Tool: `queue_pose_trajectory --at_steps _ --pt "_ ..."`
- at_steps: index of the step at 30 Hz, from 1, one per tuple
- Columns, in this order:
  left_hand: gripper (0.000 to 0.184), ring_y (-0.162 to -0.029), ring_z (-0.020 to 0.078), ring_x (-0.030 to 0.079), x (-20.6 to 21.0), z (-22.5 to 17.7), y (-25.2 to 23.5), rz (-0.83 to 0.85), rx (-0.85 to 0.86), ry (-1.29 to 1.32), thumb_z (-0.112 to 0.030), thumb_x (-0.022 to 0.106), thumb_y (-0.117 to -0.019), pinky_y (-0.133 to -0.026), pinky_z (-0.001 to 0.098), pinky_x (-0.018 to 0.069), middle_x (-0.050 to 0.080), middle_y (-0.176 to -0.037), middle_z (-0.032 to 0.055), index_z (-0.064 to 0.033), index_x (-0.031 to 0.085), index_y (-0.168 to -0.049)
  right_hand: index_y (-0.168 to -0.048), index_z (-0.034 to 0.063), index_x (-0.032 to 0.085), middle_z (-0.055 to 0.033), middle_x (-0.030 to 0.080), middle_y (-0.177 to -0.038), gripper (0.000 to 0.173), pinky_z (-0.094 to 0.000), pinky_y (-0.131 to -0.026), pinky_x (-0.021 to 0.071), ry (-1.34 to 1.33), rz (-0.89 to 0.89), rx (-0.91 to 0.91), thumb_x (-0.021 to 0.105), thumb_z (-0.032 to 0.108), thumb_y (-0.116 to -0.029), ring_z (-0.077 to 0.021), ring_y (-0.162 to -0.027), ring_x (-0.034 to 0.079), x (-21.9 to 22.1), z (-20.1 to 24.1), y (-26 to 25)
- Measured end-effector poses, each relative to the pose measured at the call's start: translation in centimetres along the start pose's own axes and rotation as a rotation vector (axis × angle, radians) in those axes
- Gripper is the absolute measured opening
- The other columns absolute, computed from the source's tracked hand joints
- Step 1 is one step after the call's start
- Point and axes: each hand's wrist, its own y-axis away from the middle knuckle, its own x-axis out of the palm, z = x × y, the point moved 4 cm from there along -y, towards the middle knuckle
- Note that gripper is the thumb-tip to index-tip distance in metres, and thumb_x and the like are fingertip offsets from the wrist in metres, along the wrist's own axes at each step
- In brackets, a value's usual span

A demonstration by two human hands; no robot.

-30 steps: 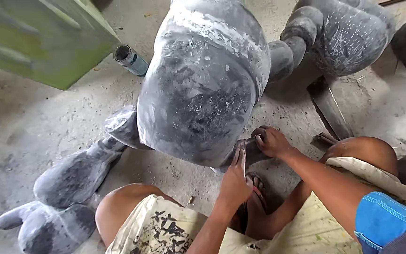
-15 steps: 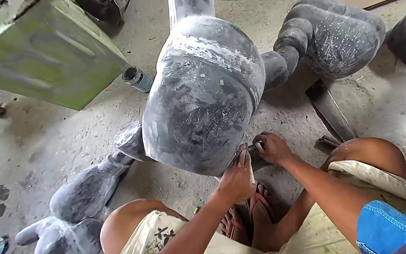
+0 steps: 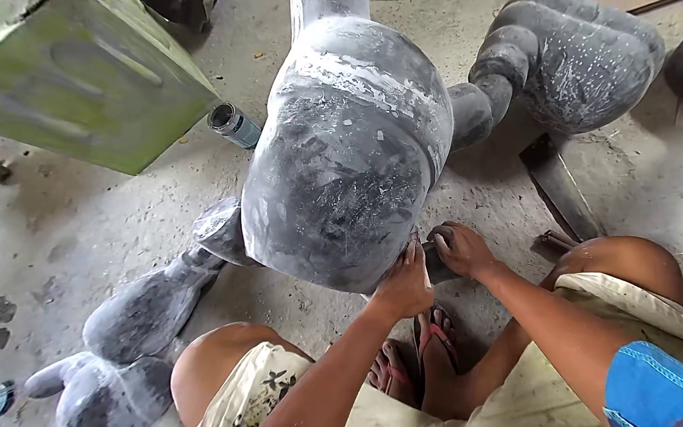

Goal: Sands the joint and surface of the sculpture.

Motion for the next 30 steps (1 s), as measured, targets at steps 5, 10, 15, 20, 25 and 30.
queue_pose_trajectory --at_steps 5,10,15,20,25,30 --pt "0.091 -0.154 0.0256 0.029 -0.4 0.2 3.2 0.041 0.033 -0.117 -0.043 0.057 -0.0917 -0.123 0.0469 0.0315 0.026 -0.169 0.0117 -0.0059 0.018 -0.164 -0.119 0.0232 0.072 -0.0029 0.070 -0.120 0.051 -0.0511 -0.095 0.0539 -0.066 -0.068 -0.022 0.026 0.041 -0.1066 -0.0233 -0.116 0.065 -0.2 0.0 -0.2" --pt "0.088 -0.152 0.0296 0.033 -0.3 -0.1 -0.2 0.016 -0.004 -0.024 -0.041 0.059 -0.0919 -0.119 0.0483 0.0380 0.025 -0.167 0.0170 -0.0006 0.024 -0.161 -0.118 0.0224 0.072 -0.0026 0.070 -0.118 0.050 -0.0490 -0.095 0.0533 -0.064 -0.100 -0.015 0.027 0.040 -0.1070 -0.0228 -0.115 0.064 -0.2 0.2 0.0" --pt "0.088 -0.158 0.0212 0.020 0.3 0.5 3.0 -0.010 0.064 -0.023 -0.040 0.056 -0.0930 -0.125 0.0448 0.0297 0.016 -0.172 0.0088 -0.0051 0.017 -0.164 -0.113 0.0224 0.074 -0.0022 0.070 -0.116 0.050 -0.0489 -0.095 0.0537 -0.064 -0.100 -0.017 0.027 0.040 -0.1065 -0.0222 -0.114 0.065 -0.1 0.1 0.0" --pt "0.094 -0.159 0.0246 0.012 1.1 0.1 1.9 -0.025 0.062 0.005 -0.044 0.058 -0.0917 -0.127 0.0452 0.0230 0.011 -0.172 0.0141 0.0005 0.016 -0.163 -0.113 0.0230 0.074 -0.0019 0.071 -0.114 0.050 -0.0489 -0.091 0.0553 -0.041 -0.097 -0.006 0.027 0.042 -0.1067 -0.0214 -0.112 0.066 0.2 0.0 -0.1" --pt "0.089 -0.156 0.0213 0.023 0.5 0.5 1.6 -0.049 0.055 0.045 -0.040 0.058 -0.0920 -0.123 0.0464 0.0320 0.019 -0.171 0.0082 -0.0057 0.019 -0.164 -0.116 0.0230 0.073 -0.0027 0.070 -0.115 0.050 -0.0494 -0.093 0.0547 -0.062 -0.063 0.013 0.027 0.041 -0.1070 -0.0209 -0.112 0.066 0.0 0.1 0.2" --pt "0.093 -0.158 0.0228 0.020 0.5 0.7 3.7 0.026 0.074 -0.002 -0.044 0.057 -0.0920 -0.125 0.0457 0.0286 0.015 -0.172 0.0099 -0.0040 0.014 -0.165 -0.113 0.0229 0.073 -0.0018 0.071 -0.109 0.050 -0.0478 -0.088 0.0568 -0.026 -0.086 0.016 0.028 0.044 -0.1070 -0.0199 -0.106 0.068 0.1 0.0 0.0"
